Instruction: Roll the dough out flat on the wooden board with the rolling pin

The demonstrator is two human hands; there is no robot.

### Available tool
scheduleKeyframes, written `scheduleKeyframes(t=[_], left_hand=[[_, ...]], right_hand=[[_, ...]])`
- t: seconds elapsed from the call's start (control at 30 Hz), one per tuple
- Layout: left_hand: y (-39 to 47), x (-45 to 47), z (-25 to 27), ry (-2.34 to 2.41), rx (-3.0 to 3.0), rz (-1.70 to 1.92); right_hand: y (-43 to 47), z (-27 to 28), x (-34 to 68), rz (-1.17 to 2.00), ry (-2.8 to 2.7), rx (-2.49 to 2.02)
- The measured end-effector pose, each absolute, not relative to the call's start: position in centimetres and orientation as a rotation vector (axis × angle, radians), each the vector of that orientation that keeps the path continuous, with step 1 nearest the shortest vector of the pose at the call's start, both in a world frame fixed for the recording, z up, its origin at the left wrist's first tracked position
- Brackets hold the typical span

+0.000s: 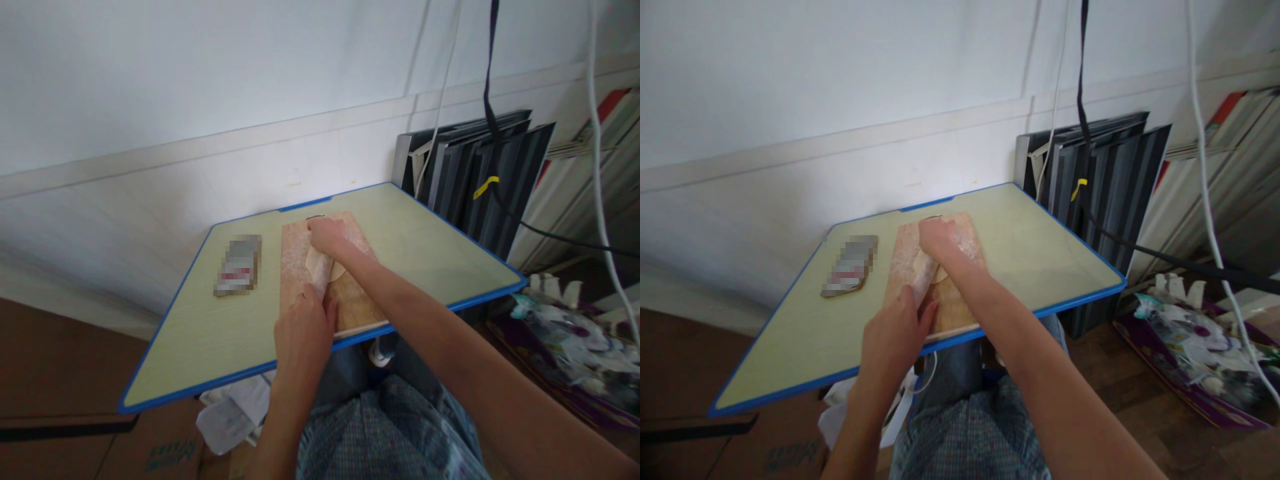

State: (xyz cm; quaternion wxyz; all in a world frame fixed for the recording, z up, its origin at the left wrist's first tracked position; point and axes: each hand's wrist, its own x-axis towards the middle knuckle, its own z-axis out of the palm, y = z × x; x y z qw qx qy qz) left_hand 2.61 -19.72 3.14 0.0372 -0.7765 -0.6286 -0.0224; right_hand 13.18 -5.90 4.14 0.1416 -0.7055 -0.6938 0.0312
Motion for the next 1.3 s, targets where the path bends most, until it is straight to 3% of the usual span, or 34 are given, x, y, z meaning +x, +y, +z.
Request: scheduleKeyframes(t=[1.3], left_hand=[[-20.1,3.1,2.9,-1.898,-2.328,-0.089]], right_hand=[[-6.3,4.0,13.5,0.135,-1.903,-2.01]])
